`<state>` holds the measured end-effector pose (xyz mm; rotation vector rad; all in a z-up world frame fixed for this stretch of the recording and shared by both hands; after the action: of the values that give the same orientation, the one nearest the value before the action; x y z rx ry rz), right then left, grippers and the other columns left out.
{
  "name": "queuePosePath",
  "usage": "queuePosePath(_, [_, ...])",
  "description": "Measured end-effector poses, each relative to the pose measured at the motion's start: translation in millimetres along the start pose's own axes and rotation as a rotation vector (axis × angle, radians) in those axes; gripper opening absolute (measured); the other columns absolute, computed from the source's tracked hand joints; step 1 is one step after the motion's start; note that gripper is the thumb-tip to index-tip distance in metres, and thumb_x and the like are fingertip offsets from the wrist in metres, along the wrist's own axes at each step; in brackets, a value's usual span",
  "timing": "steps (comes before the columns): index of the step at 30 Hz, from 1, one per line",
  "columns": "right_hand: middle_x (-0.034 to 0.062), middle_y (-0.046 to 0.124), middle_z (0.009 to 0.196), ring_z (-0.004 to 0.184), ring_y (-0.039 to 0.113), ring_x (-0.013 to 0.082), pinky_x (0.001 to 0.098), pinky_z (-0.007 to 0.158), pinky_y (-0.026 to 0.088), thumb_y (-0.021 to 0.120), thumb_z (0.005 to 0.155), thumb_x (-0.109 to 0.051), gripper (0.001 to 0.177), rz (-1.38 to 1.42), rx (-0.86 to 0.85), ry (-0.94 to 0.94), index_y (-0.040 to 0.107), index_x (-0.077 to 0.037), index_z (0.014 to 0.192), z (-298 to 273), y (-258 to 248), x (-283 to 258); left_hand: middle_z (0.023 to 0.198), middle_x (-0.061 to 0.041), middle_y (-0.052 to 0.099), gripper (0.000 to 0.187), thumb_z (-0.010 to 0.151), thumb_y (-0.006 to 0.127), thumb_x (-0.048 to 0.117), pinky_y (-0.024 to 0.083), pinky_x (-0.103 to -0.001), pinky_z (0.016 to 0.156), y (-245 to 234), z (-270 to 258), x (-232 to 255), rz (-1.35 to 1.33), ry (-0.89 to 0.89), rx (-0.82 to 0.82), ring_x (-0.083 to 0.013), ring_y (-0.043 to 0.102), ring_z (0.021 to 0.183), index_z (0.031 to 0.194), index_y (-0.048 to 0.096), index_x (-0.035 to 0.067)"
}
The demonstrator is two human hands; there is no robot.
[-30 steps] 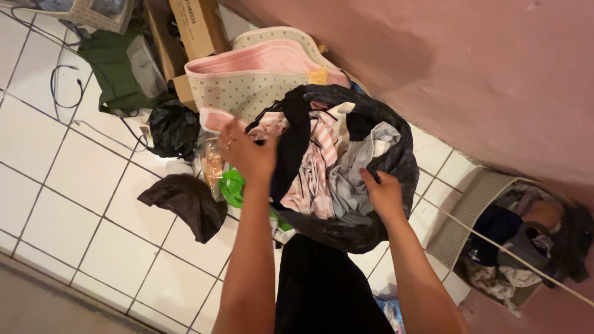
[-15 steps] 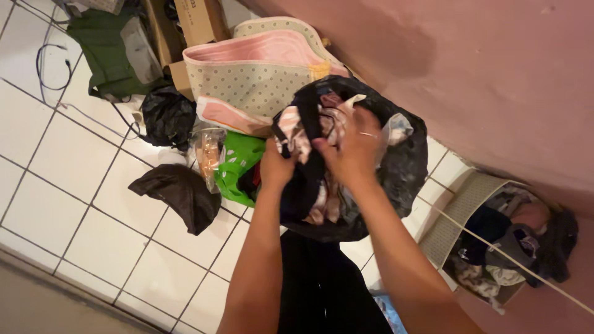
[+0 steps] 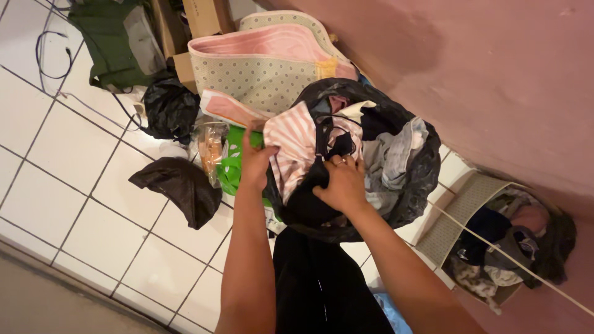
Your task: The person cleans hair tools and products by wiping a curling iron, small bottles, and other accessories with a tissue, and then puts items into bags.
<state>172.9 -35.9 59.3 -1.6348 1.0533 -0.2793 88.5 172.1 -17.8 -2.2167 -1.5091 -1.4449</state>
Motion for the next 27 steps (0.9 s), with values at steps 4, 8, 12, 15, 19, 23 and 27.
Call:
queuePosePath(4, [0.0116,0.064,0.118,0.116,0.056,0.0398,0.0661,0.106,0.034,0.084,0.060,-0.059,0.102,0.052,0.115,-0.021,0.059,-0.003,0.143,0.8,-8.8,-12.2,0.099,-0.009,0.069,0.035,0.082,0.079,0.003,0.050,-0.033,0.077,-10.4,8.4,-7.2,0.599,-0.092,0.101,-0.0175,0.062,0.086,0.115,0.067,-0.004])
queuePosePath(8, [0.0189,0.062,0.116,0.110,0.055,0.0476,0.0705,0.094,0.035,0.079,0.062,-0.071,0.090,-0.003,-0.037,0.026,0.065,-0.017,0.132,25.1,-3.7,-23.6,0.087,0.000,0.072,0.032,0.073,0.080,0.003,0.053,-0.032,0.070,27.3,-8.8,3.9,0.349,0.077,-0.059,-0.0118,0.064,0.073,0.104,0.071,0.002])
queuePosePath(12, [0.0155,0.063,0.127,0.117,0.059,0.0426,0.0642,0.099,0.042,0.071,0.085,-0.067,0.063,-0.154,-0.154,0.107,0.068,-0.016,0.121,49.4,43.3,-0.6,0.085,-0.017,0.071,0.028,0.069,0.070,0.006,0.055,-0.049,0.067,71.2,-37.4,4.9,0.815,0.222,-0.036,-0.0341,0.067,0.074,0.096,0.069,0.002])
queuePosePath(15, [0.0163,0.064,0.123,0.116,0.059,0.0402,0.0584,0.099,0.044,0.074,0.083,-0.058,0.057,-0.254,-0.196,0.167,0.070,-0.012,0.116,63.5,83.9,30.9,0.089,-0.030,0.068,0.018,0.076,0.068,0.009,0.052,-0.055,0.080,92.8,-77.4,-7.4,1.205,0.297,-0.251,-0.0493,0.065,0.092,0.089,0.066,-0.003])
queuePosePath(19, [0.0173,0.066,0.118,0.115,0.060,0.0369,0.0507,0.099,0.047,0.079,0.081,-0.047,0.049,-0.232,-0.250,0.101,0.071,-0.008,0.109,64.0,86.1,34.7,0.087,-0.026,0.070,0.026,0.077,0.065,0.009,0.052,-0.054,0.082,95.0,-116.0,-7.9,1.222,0.229,-0.298,-0.0468,0.066,0.090,0.101,0.070,0.003])
queuePosePath(23, [0.0182,0.067,0.113,0.113,0.061,0.0337,0.0429,0.100,0.050,0.084,0.079,-0.036,0.042,0.192,-0.148,-0.139,0.073,-0.004,0.103,22.4,17.1,40.1,0.092,-0.025,0.071,0.032,0.079,0.066,0.011,0.055,-0.049,0.077,83.1,-118.0,-1.0,0.988,0.284,-0.086,-0.0454,0.068,0.092,0.110,0.071,0.004])
queuePosePath(27, [0.0111,0.074,0.120,0.112,0.069,0.0154,0.0328,0.101,0.054,0.065,0.099,-0.015,0.022,1.100,0.404,0.266,0.071,-0.006,0.118,-51.7,-17.1,133.9,0.088,-0.023,0.073,0.028,0.082,0.076,0.023,0.056,-0.047,0.073,79.6,-114.5,-6.3,1.007,0.200,0.025,-0.0425,0.071,0.086,0.103,0.071,0.004])
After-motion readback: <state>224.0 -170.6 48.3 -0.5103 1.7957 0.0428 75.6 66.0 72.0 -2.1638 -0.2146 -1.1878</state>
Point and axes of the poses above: each hand's wrist, its own z-axis towards the middle knuckle, its own y-axis out of the palm, x = y × z, the point moved 1 cm from there along z, towards the middle knuckle
